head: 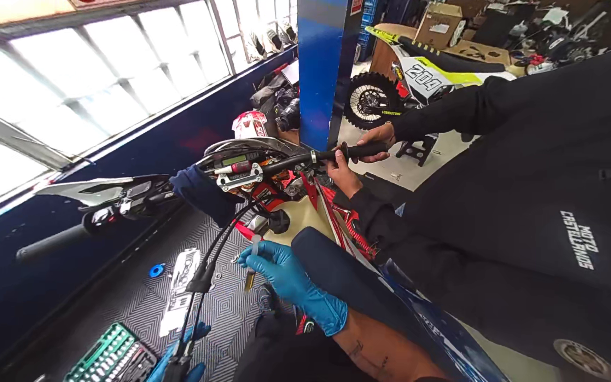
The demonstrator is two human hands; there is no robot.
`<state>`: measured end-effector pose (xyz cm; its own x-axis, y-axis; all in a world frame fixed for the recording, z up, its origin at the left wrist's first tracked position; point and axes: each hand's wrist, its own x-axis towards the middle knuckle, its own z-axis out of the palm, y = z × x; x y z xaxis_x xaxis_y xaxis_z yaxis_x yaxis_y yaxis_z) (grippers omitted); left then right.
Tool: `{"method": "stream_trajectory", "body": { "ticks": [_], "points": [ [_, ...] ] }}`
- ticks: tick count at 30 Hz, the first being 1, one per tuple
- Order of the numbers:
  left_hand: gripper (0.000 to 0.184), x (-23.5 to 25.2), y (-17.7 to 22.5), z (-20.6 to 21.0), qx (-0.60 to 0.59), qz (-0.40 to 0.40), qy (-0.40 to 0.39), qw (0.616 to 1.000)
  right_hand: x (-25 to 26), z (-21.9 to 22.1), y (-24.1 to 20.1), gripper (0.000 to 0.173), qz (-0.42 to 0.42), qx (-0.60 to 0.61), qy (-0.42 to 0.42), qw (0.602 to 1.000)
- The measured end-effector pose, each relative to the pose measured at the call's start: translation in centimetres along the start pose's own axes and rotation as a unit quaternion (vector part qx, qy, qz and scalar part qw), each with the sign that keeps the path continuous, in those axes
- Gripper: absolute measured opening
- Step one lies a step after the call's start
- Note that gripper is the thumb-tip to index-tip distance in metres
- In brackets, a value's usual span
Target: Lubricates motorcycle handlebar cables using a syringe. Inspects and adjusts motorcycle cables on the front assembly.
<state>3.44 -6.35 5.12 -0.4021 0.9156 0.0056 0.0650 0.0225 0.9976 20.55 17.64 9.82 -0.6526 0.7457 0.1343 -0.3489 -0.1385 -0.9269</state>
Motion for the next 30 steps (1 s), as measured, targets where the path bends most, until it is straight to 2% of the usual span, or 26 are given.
{"method": "stream_trajectory", "body": {
  "ticks": [2,8,10,12,14,18,22,24,27,30],
  "points": [
    [0.052,-0.5,0.4,0.2,-0.012,0.010,-0.001,1.000,-0.2,-0.1,-0.6,0.018,-0.014,0.020,-0.002,1.000],
    [0.091,-1.3,1.9,0.5,-0.057,0.026,0.040,0.997,-0.4,0.9,-2.3,0.022,-0.067,0.097,-0.015,0.993],
    [0.097,-1.5,2.1,0.2,-0.064,0.033,0.051,0.996,-0.3,1.4,-3.0,0.023,-0.075,0.110,-0.009,0.991],
    [0.091,-1.7,2.3,-0.3,-0.064,0.037,0.051,0.996,-0.2,2.4,-4.2,0.024,-0.079,0.113,0.003,0.991],
    [0.076,-1.4,2.5,-0.8,-0.073,0.062,0.021,0.995,-0.1,3.4,-5.1,0.027,-0.093,0.128,-0.016,0.987],
    [0.046,0.1,2.6,-1.9,-0.109,0.103,-0.062,0.987,0.2,6.2,-7.2,0.056,-0.147,0.109,-0.088,0.979],
    [0.039,1.1,3.0,-2.0,-0.126,0.110,-0.098,0.981,-0.8,10.0,-9.2,0.076,-0.139,0.138,-0.119,0.973],
    [0.040,1.1,3.0,-2.1,-0.130,0.110,-0.111,0.979,-1.7,11.8,-9.6,0.072,-0.126,0.147,-0.113,0.974],
    [0.039,1.3,3.1,-2.6,-0.127,0.120,-0.136,0.975,-2.4,13.0,-9.7,0.063,-0.110,0.171,-0.154,0.967],
    [0.034,1.6,2.9,-2.8,-0.130,0.130,-0.135,0.974,-2.8,13.8,-9.3,0.067,-0.095,0.178,-0.155,0.967]
  ]
}}
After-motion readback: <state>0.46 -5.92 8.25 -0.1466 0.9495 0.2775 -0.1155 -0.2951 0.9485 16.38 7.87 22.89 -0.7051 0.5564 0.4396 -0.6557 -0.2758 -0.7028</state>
